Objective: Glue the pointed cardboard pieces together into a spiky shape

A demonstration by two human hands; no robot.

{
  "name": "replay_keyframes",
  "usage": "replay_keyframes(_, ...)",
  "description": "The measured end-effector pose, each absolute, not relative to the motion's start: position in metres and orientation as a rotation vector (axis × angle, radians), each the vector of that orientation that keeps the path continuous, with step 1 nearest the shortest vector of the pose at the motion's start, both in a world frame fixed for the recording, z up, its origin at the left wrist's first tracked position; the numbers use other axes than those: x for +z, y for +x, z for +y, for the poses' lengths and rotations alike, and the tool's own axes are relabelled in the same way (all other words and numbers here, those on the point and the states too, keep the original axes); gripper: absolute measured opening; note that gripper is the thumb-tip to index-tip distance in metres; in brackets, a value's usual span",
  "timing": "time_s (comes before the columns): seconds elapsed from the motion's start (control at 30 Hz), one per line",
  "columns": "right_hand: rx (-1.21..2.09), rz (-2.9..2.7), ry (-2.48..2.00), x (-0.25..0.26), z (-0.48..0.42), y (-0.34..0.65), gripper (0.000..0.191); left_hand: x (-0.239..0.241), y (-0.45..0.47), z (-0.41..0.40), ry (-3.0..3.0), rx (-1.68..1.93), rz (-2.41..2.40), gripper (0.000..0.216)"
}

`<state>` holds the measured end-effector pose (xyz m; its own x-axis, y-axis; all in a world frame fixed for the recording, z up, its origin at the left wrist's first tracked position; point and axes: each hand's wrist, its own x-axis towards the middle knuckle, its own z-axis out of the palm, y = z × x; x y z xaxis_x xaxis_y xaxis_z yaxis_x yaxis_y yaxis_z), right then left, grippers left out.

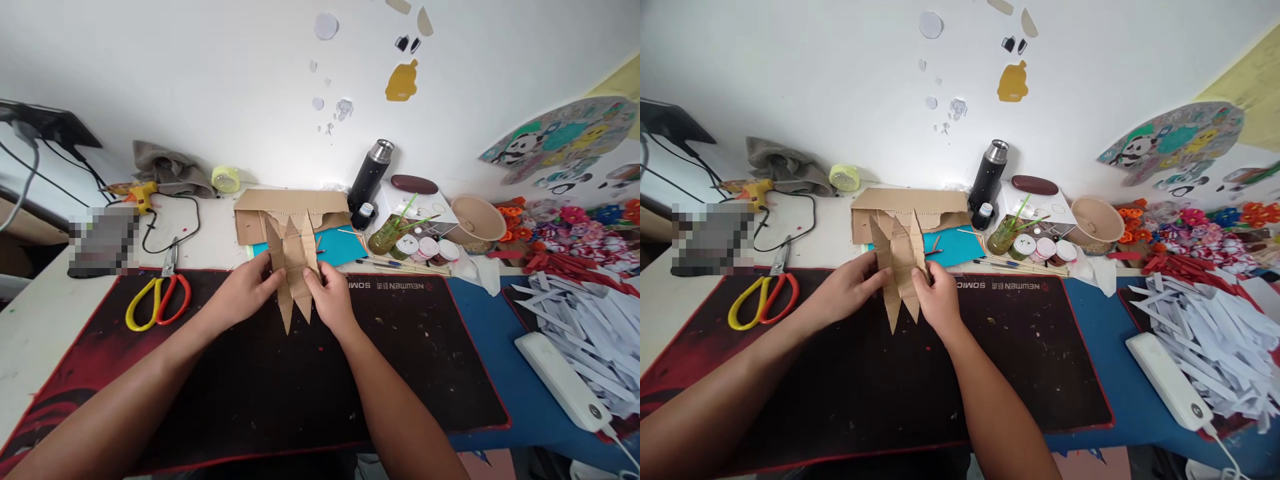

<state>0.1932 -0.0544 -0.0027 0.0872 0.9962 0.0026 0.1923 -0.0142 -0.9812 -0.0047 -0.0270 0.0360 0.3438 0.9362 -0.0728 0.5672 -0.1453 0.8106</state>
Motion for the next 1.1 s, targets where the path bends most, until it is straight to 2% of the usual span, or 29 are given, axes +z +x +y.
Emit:
replay_keyframes(0.2, 0.875, -1.525, -1.518, -0.011, -0.057, 0.186, 0.016, 0.031, 0.015, -0.023, 2.047, 0.365, 1.674, 0.008)
replay_keyframes(0.3, 0.784, -1.63, -1.609, -0.014, -0.057, 0.184, 0.014, 0.027, 0.017, -0.018, 2.126, 0.277, 1.736, 0.011)
replay_keyframes(0.43, 0.736, -1.705, -1.646, -0.013, -0.057, 0.181, 0.012, 0.025, 0.017, -0.009, 2.168, 0.352, 1.76, 0.017)
replay_keyframes(0.9, 0.854, -1.721, -1.696, -0.006, -0.06, 0.177, 0.017, 0.016, 0.022, 0.013, 2.025, 0.47, 1.784, 0.036)
replay_keyframes(1.1, 0.895, -1.66, -1.674, -0.008, -0.059, 0.177, 0.011, 0.011, 0.019, 0.01, 1.994, 0.506, 1.647, 0.016)
